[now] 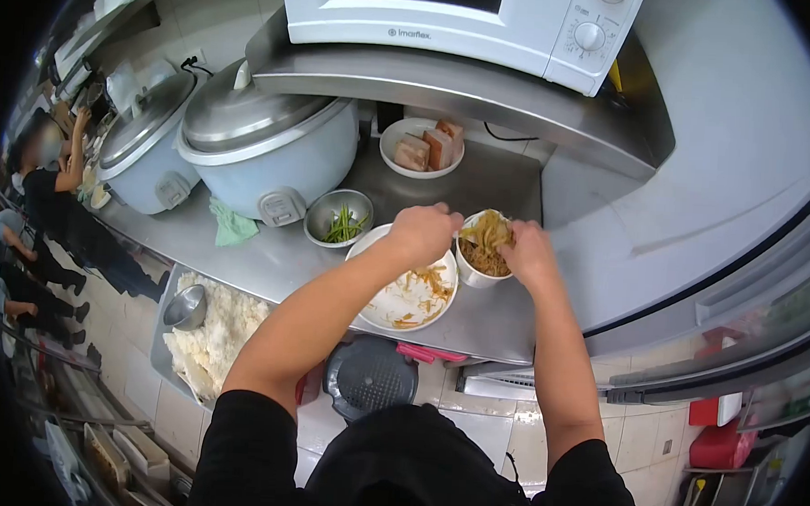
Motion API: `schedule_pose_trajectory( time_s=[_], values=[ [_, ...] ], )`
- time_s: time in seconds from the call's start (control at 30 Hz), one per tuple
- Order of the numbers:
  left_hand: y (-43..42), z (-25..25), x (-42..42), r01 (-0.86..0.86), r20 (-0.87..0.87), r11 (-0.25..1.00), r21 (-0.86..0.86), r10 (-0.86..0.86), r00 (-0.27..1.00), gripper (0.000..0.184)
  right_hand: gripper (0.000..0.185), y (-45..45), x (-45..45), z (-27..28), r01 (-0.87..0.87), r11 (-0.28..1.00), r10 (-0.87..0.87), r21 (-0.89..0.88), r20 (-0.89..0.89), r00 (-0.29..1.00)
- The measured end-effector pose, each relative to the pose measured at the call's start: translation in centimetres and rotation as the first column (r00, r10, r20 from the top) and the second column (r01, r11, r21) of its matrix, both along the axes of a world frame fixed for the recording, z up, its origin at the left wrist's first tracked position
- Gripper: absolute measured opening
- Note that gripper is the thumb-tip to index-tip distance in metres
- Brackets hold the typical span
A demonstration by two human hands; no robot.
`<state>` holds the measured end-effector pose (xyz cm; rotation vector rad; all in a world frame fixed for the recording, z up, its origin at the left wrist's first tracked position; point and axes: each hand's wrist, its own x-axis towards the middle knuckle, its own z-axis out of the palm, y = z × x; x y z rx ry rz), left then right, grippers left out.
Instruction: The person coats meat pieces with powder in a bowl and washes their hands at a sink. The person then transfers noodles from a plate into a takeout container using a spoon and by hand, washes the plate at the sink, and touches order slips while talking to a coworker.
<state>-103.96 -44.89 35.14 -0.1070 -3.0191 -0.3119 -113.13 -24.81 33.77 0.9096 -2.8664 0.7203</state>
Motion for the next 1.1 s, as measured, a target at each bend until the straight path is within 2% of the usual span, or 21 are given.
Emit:
schedule_pose_trajectory(
  time_s=[0.1, 0.2, 0.23, 0.3, 0.37, 0.47, 0.57, 0.67, 0.77, 0.8, 0.9, 1.0, 1.07, 1.1],
  values=[
    [0.6, 0.1, 0.3, -0.042, -0.054, 0.981, -0.191, 0.032, 0.998, 0.024, 0.039, 1.0, 0.8, -2.4, 0.011, 0.995, -0.011, 0.095, 0.003, 1.000],
    [-1.6, 1.9, 3.3, -0.167, -0.011, 0.973, -0.158, 0.167, 0.986, 0.021, 0.044, 1.2, 3.4, -0.5, 0.132, 0.986, -0.132, -0.097, 0.011, 0.991],
    [-2.5, 1.9, 4.6, -0.205, 0.006, 0.965, -0.161, 0.209, 0.978, 0.019, 0.047, 1.3, 4.4, 0.1, 0.093, 0.995, -0.084, -0.047, 0.177, 0.981],
    [-4.0, 1.0, 7.2, -0.282, 0.074, 0.940, -0.192, 0.300, 0.951, 0.018, 0.054, 2.0, 6.7, 0.6, -0.010, 1.000, -0.004, 0.027, 0.488, 0.873],
    [-5.1, -1.4, 8.6, -0.356, 0.164, 0.900, -0.251, 0.402, 0.901, 0.017, 0.064, 2.3, 7.4, -7.0, -0.078, 0.997, 0.058, 0.004, 0.644, 0.763],
    [-4.7, -8.4, 8.7, -0.276, 0.078, 0.932, -0.233, 0.301, 0.950, 0.019, 0.069, 0.7, 9.6, -9.4, -0.014, 1.000, 0.027, -0.027, 0.587, 0.809],
    [-1.3, -9.4, 10.5, -0.042, 0.191, 0.976, -0.214, 0.084, 0.978, 0.034, 0.072, -0.4, 10.0, -11.3, 0.106, 0.979, 0.055, -0.175, 0.723, 0.689],
    [-1.4, -7.5, 13.8, 0.119, 0.182, 0.980, -0.160, -0.089, 0.979, 0.024, 0.073, -0.2, 9.8, -12.6, 0.067, 0.978, 0.078, -0.199, 0.642, 0.763],
    [-3.3, -5.9, 12.5, 0.016, 0.156, 0.985, -0.172, 0.011, 0.988, 0.022, 0.070, -0.2, 10.6, -10.2, 0.031, 0.988, 0.059, -0.149, 0.562, 0.825],
    [-3.8, -6.3, 10.9, -0.060, 0.074, 0.987, -0.146, 0.071, 0.995, 0.019, 0.069, -0.4, 10.6, -10.3, 0.032, 0.989, 0.055, -0.145, 0.557, 0.829],
    [-3.2, -9.6, 6.8, -0.103, -0.003, 0.980, -0.168, 0.104, 0.995, 0.019, 0.068, -0.7, 11.3, -10.2, 0.033, 0.989, 0.052, -0.145, 0.546, 0.836],
    [-2.2, -9.1, 10.1, 0.119, 0.036, 0.944, -0.307, -0.113, 0.993, 0.021, 0.066, -0.9, 11.6, -8.9, 0.028, 0.989, 0.055, -0.148, 0.529, 0.847],
    [-3.6, -6.7, 12.9, 0.165, 0.168, 0.947, -0.276, -0.122, 0.978, 0.022, 0.065, -0.7, 11.6, -9.4, 0.028, 0.990, 0.045, -0.137, 0.502, 0.864],
    [-4.4, -5.9, 13.9, 0.186, 0.235, 0.948, -0.257, -0.126, 0.964, 0.022, 0.064, -0.6, 11.9, -9.6, -0.003, 0.992, 0.051, -0.124, 0.388, 0.920]
  ],
)
